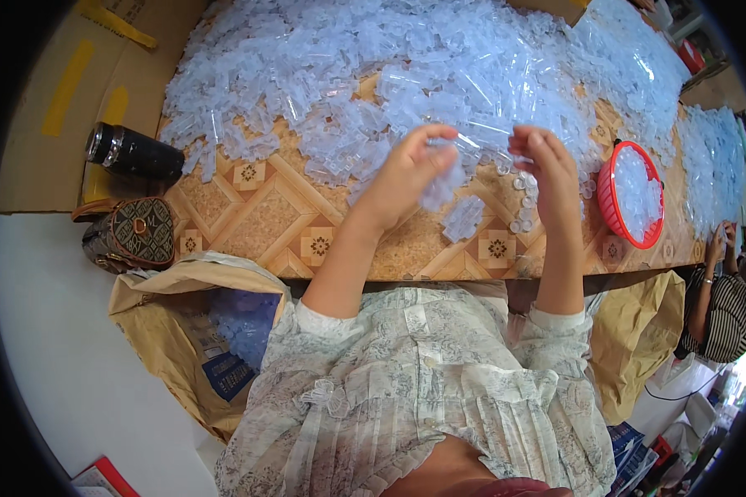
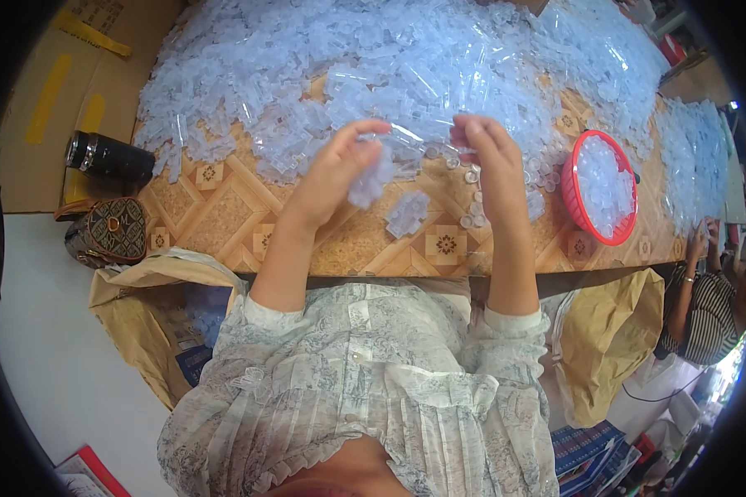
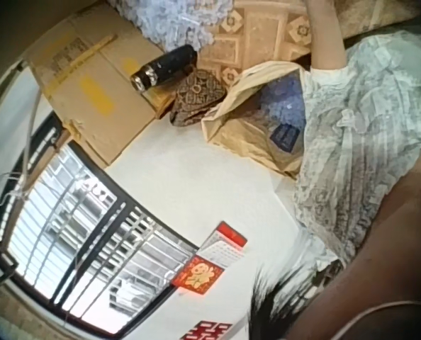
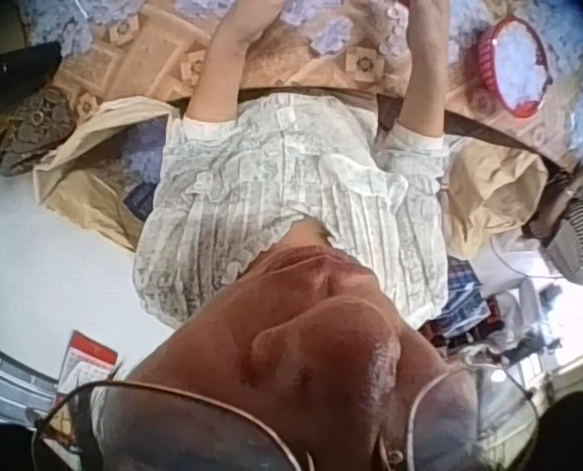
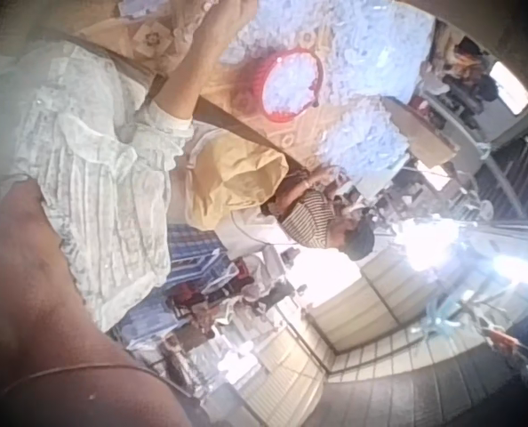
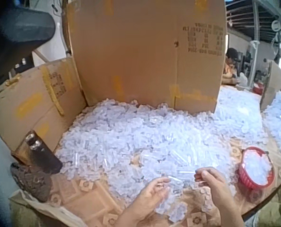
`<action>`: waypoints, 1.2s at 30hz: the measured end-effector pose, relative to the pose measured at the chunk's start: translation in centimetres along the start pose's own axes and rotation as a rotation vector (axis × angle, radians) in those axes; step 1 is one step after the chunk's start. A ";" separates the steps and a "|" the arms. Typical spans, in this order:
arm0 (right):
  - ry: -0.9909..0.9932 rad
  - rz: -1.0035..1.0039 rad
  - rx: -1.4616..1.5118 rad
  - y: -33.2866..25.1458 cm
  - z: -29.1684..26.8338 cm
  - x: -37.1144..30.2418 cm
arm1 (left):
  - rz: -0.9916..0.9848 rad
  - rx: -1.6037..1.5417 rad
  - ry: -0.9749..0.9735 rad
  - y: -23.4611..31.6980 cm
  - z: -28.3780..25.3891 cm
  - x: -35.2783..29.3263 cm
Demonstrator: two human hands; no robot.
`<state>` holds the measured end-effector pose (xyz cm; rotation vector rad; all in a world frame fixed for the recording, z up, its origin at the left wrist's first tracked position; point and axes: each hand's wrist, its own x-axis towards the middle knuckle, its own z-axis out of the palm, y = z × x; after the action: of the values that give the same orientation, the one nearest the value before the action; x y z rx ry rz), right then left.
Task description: The person assembles plastic components together by hand, pauses to handle a pair of eyeglasses, and then fits more plastic components together.
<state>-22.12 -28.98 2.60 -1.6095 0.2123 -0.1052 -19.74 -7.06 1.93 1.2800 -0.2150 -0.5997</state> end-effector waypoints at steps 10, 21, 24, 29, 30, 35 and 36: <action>-0.029 -0.090 -0.561 0.7 2.8 -3.8 | 0.281 1.134 0.143 -2.9 4.5 -3.1; -0.314 0.216 -0.209 2.2 3.5 -3.9 | 0.319 1.173 0.100 -2.9 4.0 -3.8; -0.270 0.170 -0.159 2.5 4.4 -3.8 | 0.312 1.129 0.134 -2.5 3.5 -4.7; -0.419 0.189 -0.638 2.5 5.5 -4.2 | 0.455 1.181 0.300 -4.9 2.3 -6.2; -0.410 0.231 -0.511 2.4 6.2 -4.7 | 0.473 1.205 0.346 -5.7 2.0 -6.4; -0.414 0.260 -0.127 3.2 7.9 -6.9 | 0.735 1.159 0.591 -8.4 1.0 -8.3; -0.471 0.239 -0.028 3.8 7.5 -6.7 | 0.797 1.103 0.638 -8.4 1.0 -8.6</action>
<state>-27.47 -20.44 -1.19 -1.5779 0.0383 0.4591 -29.85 -4.69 -4.23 2.1678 -0.5185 0.7435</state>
